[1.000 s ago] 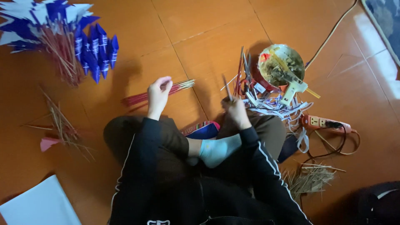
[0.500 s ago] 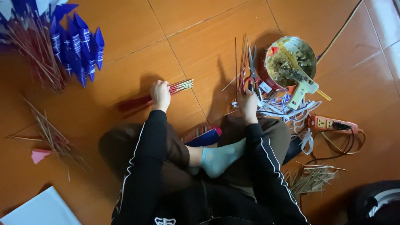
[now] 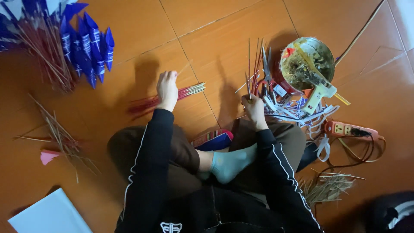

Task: Assembling decorative paper arrows by gluing paper heads onto wooden sticks and trimming them with scissors.

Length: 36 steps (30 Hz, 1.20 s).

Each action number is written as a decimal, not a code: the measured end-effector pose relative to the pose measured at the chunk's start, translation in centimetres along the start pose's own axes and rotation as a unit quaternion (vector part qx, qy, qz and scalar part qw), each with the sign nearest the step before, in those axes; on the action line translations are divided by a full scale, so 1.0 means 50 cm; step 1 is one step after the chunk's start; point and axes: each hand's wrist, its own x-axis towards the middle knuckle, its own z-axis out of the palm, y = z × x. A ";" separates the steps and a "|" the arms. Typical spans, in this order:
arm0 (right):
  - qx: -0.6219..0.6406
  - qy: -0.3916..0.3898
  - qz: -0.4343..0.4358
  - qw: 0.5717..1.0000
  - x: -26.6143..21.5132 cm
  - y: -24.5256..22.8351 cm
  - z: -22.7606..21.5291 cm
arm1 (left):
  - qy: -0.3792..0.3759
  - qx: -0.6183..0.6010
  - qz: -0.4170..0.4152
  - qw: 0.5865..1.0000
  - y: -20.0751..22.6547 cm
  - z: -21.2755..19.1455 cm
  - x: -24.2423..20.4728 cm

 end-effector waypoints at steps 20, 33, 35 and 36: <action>0.318 -0.184 -0.044 0.929 -0.126 -0.120 0.063 | 0.007 -0.444 -0.071 0.893 0.090 -0.034 -0.050; -0.120 0.179 -0.157 0.964 0.039 0.063 0.043 | -0.100 0.037 -0.053 0.993 -0.070 0.152 -0.053; -0.109 0.163 -0.171 0.966 0.046 0.079 0.059 | -0.109 0.025 -0.032 0.993 -0.057 0.141 -0.041; -0.091 0.131 -0.151 0.976 0.043 0.072 0.061 | -0.120 -0.083 -0.206 0.968 -0.055 0.147 -0.033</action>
